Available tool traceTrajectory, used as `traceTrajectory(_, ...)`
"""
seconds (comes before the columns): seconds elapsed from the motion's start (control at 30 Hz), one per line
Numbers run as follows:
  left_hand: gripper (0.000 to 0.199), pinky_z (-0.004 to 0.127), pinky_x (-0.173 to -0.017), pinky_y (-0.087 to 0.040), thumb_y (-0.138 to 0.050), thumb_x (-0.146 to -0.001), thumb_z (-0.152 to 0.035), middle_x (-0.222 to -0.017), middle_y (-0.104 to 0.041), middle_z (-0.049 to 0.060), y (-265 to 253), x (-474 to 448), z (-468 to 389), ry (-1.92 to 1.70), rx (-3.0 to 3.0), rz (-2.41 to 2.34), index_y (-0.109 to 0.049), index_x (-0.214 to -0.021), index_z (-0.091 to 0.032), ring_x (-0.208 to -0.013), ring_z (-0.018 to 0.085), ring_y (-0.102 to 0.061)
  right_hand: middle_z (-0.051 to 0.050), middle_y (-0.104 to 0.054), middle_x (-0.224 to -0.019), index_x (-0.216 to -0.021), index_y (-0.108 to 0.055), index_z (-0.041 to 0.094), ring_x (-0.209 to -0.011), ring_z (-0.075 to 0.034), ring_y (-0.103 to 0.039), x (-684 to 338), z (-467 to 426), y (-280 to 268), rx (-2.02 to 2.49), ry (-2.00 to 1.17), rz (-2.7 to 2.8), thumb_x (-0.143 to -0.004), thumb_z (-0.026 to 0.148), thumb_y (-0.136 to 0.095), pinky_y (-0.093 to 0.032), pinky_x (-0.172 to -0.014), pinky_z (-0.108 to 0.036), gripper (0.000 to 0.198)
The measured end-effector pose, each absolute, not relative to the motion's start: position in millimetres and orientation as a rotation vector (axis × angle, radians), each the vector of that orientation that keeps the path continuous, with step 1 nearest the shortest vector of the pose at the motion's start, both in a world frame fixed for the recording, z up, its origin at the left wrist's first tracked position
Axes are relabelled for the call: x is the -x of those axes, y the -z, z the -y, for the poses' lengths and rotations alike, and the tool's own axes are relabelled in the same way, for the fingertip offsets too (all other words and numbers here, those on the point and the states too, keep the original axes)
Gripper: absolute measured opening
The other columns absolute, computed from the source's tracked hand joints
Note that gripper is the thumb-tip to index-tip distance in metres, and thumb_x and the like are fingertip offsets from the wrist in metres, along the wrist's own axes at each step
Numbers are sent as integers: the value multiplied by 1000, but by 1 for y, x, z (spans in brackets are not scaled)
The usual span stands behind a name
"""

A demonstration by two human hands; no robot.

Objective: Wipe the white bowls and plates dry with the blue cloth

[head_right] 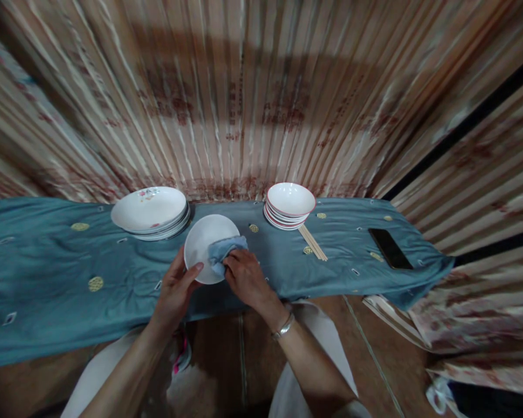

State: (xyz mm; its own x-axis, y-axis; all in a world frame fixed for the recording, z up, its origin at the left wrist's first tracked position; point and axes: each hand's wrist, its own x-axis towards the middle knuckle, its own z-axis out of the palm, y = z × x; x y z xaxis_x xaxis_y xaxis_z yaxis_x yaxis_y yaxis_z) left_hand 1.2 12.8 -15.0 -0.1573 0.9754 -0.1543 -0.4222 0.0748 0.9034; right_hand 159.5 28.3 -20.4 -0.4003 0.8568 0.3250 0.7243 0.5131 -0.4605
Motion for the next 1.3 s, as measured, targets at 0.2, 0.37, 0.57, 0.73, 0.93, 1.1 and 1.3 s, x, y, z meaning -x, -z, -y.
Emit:
traceTrajectory(0.2, 80, 30, -72, -57, -82, -57, -33, -132, -59, 8, 13, -1, -12, -1391, -676, -1062, -54, -131, -26, -110, 30, -61, -17, -54, -123, -108, -61, 14, -113, -26, -49, -162, -39, 36, 1398, -42, 2025, -86, 8, -43, -43, -98, -46, 29)
traceTrajectory(0.37, 78, 30, -68, -57, -82, -56, -33, -130, -60, 10, 12, -2, -10, -1346, -645, -1015, -56, -129, -25, -103, 29, -64, -18, -47, -135, -122, -54, 13, -126, -26, -43, -171, -52, 40, 1405, 51, 1877, -90, 12, -41, -38, -104, -47, 35)
traceTrajectory(0.57, 75, 29, -65, -57, -81, -57, -34, -126, -63, 11, 14, -3, -8, -1277, -650, -1002, -57, -128, -23, -96, 28, -66, -17, -59, -123, -128, -50, 11, -115, -24, -51, -182, -62, 32, 1297, -26, 1864, -92, 14, -36, -42, -101, -42, 39)
traceTrajectory(0.73, 76, 29, -63, -56, -80, -60, -34, -122, -64, 12, 20, -3, -5, -1226, -684, -986, -55, -131, -20, -93, 28, -67, -14, -61, -122, -131, -50, 14, -111, -24, -53, -183, -65, 22, 1263, -48, 1914, -90, 12, -34, -43, -98, -41, 44)
traceTrajectory(0.93, 73, 30, -66, -56, -78, -63, -35, -113, -69, 12, 23, -3, -1, -1170, -745, -1002, -56, -130, -19, -91, 28, -67, -12, -57, -130, -135, -48, 15, -118, -26, -47, -176, -61, 6, 1186, 3, 2058, -94, 16, -37, -39, -101, -45, 43)
traceTrajectory(1.1, 76, 32, -65, -56, -80, -59, -37, -114, -69, 13, 23, -5, 0, -1116, -782, -1037, -57, -129, -18, -93, 30, -67, -12, -58, -130, -131, -53, 16, -117, -26, -48, -171, -58, -1, 1155, 30, 2159, -95, 20, -40, -37, -101, -44, 38)
traceTrajectory(1.3, 71, 35, -78, -55, -82, -56, -36, -120, -67, 11, 26, -7, -2, -1164, -847, -1073, -63, -122, -19, -106, 32, -63, -13, -65, -116, -122, -59, 15, -107, -25, -56, -177, -66, 7, 1215, -81, 2079, -95, 24, -43, -42, -97, -42, 33)
